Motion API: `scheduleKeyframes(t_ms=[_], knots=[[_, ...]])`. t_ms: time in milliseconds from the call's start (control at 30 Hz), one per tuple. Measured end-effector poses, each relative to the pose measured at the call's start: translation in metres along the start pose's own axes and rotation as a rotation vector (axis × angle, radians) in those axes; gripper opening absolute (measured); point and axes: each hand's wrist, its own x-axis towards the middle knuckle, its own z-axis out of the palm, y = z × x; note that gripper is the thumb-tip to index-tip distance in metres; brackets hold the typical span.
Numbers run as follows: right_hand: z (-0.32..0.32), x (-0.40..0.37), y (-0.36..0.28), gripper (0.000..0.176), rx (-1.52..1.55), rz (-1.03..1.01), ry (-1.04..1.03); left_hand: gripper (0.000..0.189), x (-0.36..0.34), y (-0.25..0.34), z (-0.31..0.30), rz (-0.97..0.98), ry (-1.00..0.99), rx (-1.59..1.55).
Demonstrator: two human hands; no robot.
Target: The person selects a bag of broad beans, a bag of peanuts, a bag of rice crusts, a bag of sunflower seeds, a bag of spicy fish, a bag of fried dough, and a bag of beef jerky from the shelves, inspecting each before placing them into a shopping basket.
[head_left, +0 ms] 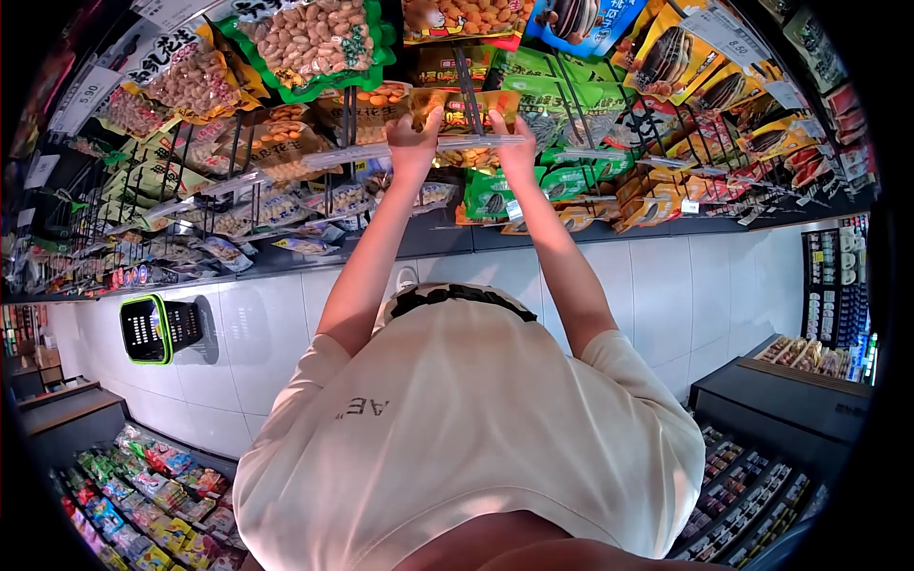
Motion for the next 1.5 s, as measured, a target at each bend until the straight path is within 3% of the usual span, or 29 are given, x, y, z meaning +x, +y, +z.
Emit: scheduleKeyframes(t_ms=[167,233,267,300,333,367,433,533,567,633,667,733,833,867,900,933,1067,1167,1267,1500], knots=[[0.0,0.012,-0.002,0.031,-0.216,0.047,-0.045,0.045,0.012,-0.011,0.012,0.215,0.12,0.132],[-0.001,0.024,0.052,0.035,-0.275,-0.223,0.023,0.042,0.006,-0.01,0.007,0.305,0.132,0.087],[-0.001,0.036,0.102,0.035,0.025,-0.238,0.093,0.042,0.0,-0.013,0.004,0.305,0.141,0.09],[-0.005,0.025,0.082,0.035,0.031,-0.238,0.084,0.042,-0.012,-0.021,0.001,0.282,0.093,0.069],[-0.016,-0.002,0.041,0.03,-0.208,-0.224,0.072,0.043,-0.027,-0.028,-0.004,0.254,0.046,0.049],[-0.024,-0.027,0.014,0.026,-0.446,-0.212,0.056,0.033,-0.046,-0.024,-0.016,0.218,0.035,-0.002],[-0.041,-0.053,0.023,0.021,-0.333,-0.095,-0.174,0.021,-0.085,-0.038,-0.038,0.149,-0.084,-0.054],[-0.058,-0.104,0.051,0.016,-0.293,0.041,-0.464,0.015,-0.144,-0.112,-0.062,0.035,-0.296,-0.058],[-0.062,-0.122,0.07,0.015,-0.24,0.093,-0.561,0.016,-0.166,-0.142,-0.068,-0.055,-0.305,-0.024],[-0.071,-0.151,0.086,0.015,-0.35,-0.025,-0.685,0.018,-0.211,-0.193,-0.087,-0.215,-0.316,0.094],[-0.075,-0.168,0.112,0.015,-0.416,0.062,-0.769,0.02,-0.233,-0.213,-0.098,-0.284,-0.317,0.178],[-0.077,-0.188,0.144,0.016,-0.478,0.152,-0.867,0.021,-0.267,-0.234,-0.116,-0.772,-0.24,0.006],[-0.078,-0.206,0.16,0.022,-0.594,0.231,-1.07,0.025,-0.306,-0.263,-0.143,-0.959,-0.192,0.069],[-0.076,-0.206,0.163,0.024,-0.73,0.301,-1.156,0.025,-0.319,-0.285,-0.151,-0.96,-0.183,0.065],[-0.073,-0.204,0.168,0.027,-0.868,0.369,-1.237,0.024,-0.333,-0.312,-0.158,-0.893,-0.278,0.283],[-0.075,-0.205,0.175,0.028,-0.887,0.341,-1.241,0.024,-0.343,-0.332,-0.164,-0.818,-0.369,0.5],[-0.072,-0.2,0.197,0.026,-0.944,0.208,-1.225,0.024,-0.351,-0.371,-0.189,-0.962,-0.311,0.363],[-0.057,-0.196,0.197,0.026,-0.929,0.288,-1.2,0.024,-0.331,-0.373,-0.21,-1.005,-0.254,0.2],[-0.032,-0.195,0.197,0.028,-0.845,0.59,-1.189,0.026,-0.31,-0.37,-0.227,-0.941,-0.171,0.169],[0.024,-0.211,0.219,0.026,-0.798,0.779,-1.168,0.025,-0.296,-0.397,-0.279,-1.053,-0.137,-0.131]])
